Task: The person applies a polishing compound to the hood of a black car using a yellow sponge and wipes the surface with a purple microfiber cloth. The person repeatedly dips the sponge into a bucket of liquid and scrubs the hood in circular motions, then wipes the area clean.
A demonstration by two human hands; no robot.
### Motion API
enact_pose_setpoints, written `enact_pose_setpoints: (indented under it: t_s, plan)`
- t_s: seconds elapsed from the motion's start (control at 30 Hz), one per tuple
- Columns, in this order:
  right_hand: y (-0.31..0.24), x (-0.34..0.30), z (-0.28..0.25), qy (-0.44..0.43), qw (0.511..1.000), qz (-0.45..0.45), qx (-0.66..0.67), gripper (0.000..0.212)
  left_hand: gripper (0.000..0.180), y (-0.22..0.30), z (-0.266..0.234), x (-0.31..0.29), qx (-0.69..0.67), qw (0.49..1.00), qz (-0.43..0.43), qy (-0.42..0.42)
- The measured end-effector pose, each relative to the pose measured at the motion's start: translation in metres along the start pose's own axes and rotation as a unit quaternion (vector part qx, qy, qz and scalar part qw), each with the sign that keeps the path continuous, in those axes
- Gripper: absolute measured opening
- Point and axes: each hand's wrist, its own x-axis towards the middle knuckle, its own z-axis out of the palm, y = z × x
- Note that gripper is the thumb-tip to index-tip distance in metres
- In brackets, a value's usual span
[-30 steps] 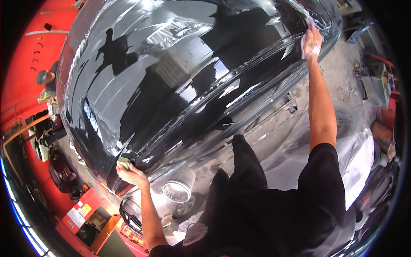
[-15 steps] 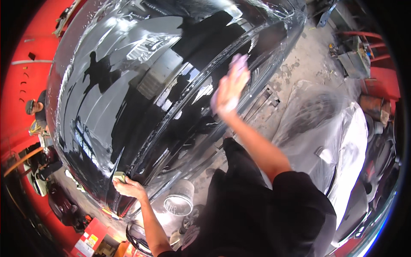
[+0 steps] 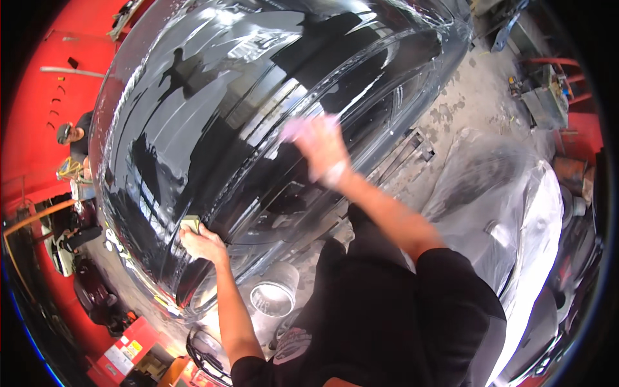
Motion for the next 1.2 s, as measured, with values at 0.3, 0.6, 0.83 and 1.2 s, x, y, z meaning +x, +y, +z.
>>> enact_pose_setpoints:
  t_s: [0.3,0.6,0.83,1.2]
  plan:
    - [0.255,0.011,0.031,0.326,0.932,0.153,-0.051,0.068,0.052,0.018,0.007,-0.002,-0.026,0.999,-0.025,0.002]
    - [-0.171,-0.034,0.167,0.177,0.984,0.006,-0.033,0.077,0.049,0.001,-0.013,0.006,-0.083,0.991,-0.081,-0.065]
    - [-0.328,-0.026,0.249,0.063,0.969,-0.231,0.059,0.071,0.053,-0.117,-0.074,-0.029,-0.450,0.889,-0.081,0.023]
    - [-0.511,0.036,0.274,-0.051,0.905,-0.412,0.092,0.072,0.036,-0.394,-0.086,-0.438,-0.299,0.788,-0.539,-0.012]
